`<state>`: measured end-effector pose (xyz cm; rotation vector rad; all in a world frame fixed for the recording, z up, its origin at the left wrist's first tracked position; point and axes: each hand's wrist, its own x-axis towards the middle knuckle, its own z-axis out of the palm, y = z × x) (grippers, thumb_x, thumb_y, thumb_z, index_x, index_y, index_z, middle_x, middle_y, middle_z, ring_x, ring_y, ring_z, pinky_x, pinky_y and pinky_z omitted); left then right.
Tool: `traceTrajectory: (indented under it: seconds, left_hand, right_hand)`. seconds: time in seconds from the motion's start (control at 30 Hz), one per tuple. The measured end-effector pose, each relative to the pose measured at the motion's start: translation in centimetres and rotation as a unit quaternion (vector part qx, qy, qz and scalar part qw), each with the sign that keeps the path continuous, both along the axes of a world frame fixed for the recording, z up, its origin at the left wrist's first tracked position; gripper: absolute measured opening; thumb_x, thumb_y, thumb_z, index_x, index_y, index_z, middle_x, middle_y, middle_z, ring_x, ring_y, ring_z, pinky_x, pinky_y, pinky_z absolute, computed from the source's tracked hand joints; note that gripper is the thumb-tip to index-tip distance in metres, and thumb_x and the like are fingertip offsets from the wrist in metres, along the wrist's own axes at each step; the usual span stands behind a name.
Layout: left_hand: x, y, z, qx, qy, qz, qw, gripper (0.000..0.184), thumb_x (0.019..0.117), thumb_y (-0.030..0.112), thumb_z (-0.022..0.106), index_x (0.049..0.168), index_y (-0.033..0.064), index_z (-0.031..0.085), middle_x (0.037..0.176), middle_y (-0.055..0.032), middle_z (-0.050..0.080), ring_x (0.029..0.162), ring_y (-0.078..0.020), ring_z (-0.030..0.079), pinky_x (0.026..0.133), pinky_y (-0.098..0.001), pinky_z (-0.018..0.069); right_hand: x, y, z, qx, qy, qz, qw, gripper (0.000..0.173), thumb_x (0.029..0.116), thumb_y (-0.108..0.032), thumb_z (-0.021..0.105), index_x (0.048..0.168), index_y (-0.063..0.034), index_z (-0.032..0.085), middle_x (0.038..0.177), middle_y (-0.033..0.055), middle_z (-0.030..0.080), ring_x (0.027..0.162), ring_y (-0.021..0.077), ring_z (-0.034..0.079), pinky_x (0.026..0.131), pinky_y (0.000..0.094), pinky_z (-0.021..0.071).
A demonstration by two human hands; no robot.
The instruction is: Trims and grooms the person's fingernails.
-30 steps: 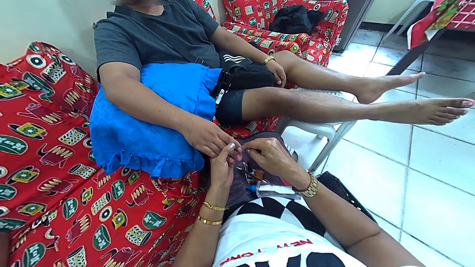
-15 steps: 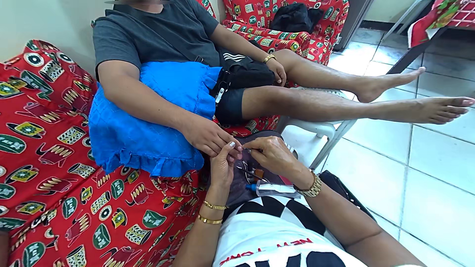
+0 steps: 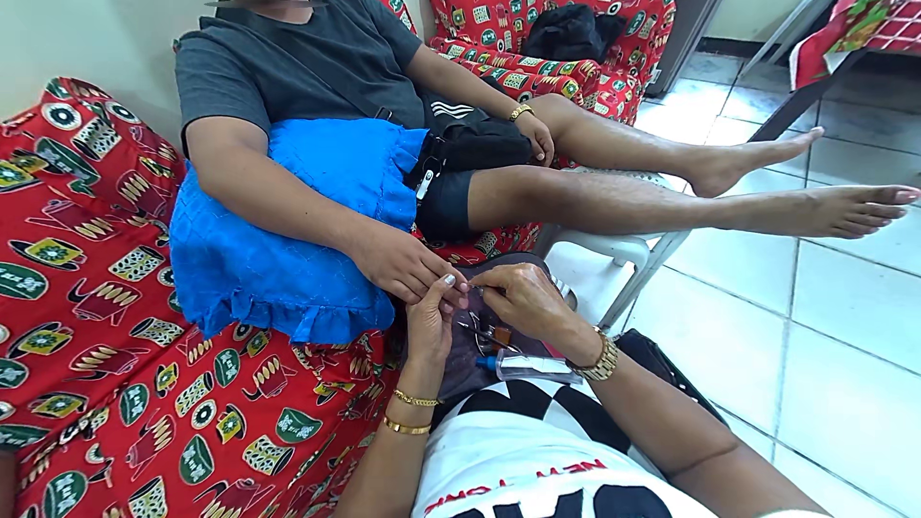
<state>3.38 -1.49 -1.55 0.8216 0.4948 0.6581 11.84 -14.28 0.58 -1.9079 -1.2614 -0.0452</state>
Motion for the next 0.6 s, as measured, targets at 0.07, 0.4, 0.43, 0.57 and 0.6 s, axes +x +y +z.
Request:
traceTrajectory:
  seconds: [0.07,0.4,0.43,0.57,0.6]
  left_hand:
    - [0.0,0.0,0.0,-0.002,-0.002,-0.001,1.0,0.027,0.0996,-0.008,0.048,0.081,0.0,0.066,0.065,-0.0089,0.068,0.054,-0.0102,0.064,0.056,-0.0198,0.0556]
    - [0.1,0.2,0.0,-0.001,0.0,0.0,1.0,0.026,0.0993,-0.008,0.048,0.082,0.0009,0.065,0.064,-0.0085,0.068,0.052,-0.0101,0.065,0.054,-0.0196,0.0558]
    - [0.1,0.2,0.0,-0.001,0.0,0.0,1.0,0.026,0.0993,-0.008,0.048,0.081,0.0009,0.065,0.064,-0.0084,0.068,0.052,-0.0101,0.064,0.054,-0.0198,0.0557]
    - [0.2,0.2,-0.1,-0.005,-0.015,-0.008,1.0,0.028,0.1001,-0.007,0.047,0.081,0.0003,0.066,0.064,-0.009,0.068,0.052,-0.0101,0.065,0.055,-0.0199,0.0559]
    - [0.2,0.2,0.0,-0.009,-0.018,-0.011,1.0,0.029,0.1005,-0.007,0.046,0.081,0.0003,0.066,0.064,-0.0093,0.068,0.052,-0.0103,0.065,0.055,-0.0198,0.056]
  right_hand:
    - [0.0,0.0,-0.1,0.002,-0.001,0.003,1.0,0.023,0.092,-0.003,0.057,0.096,-0.0024,0.08,0.082,0.0123,0.074,0.077,0.0253,0.071,0.07,0.0445,0.0547]
    - [0.3,0.3,-0.5,0.023,0.019,0.022,0.999,0.023,0.0931,0.001,0.056,0.098,0.0001,0.079,0.085,0.0129,0.075,0.075,0.0215,0.07,0.07,0.0374,0.0561]
    - [0.4,0.2,-0.4,0.017,0.037,0.023,0.999,0.023,0.0941,0.0,0.056,0.099,0.0001,0.079,0.085,0.0126,0.074,0.072,0.0196,0.069,0.069,0.0362,0.0555]
    - [0.6,0.0,0.4,-0.006,0.165,0.018,0.986,0.021,0.0998,-0.002,0.055,0.104,0.0002,0.076,0.07,0.0051,0.065,0.054,0.0048,0.052,0.055,0.0222,0.0464]
    - [0.7,0.0,0.5,-0.017,0.203,0.017,0.979,0.021,0.1012,-0.003,0.055,0.106,0.0002,0.076,0.066,0.0034,0.062,0.052,0.0026,0.051,0.054,0.0198,0.0458]
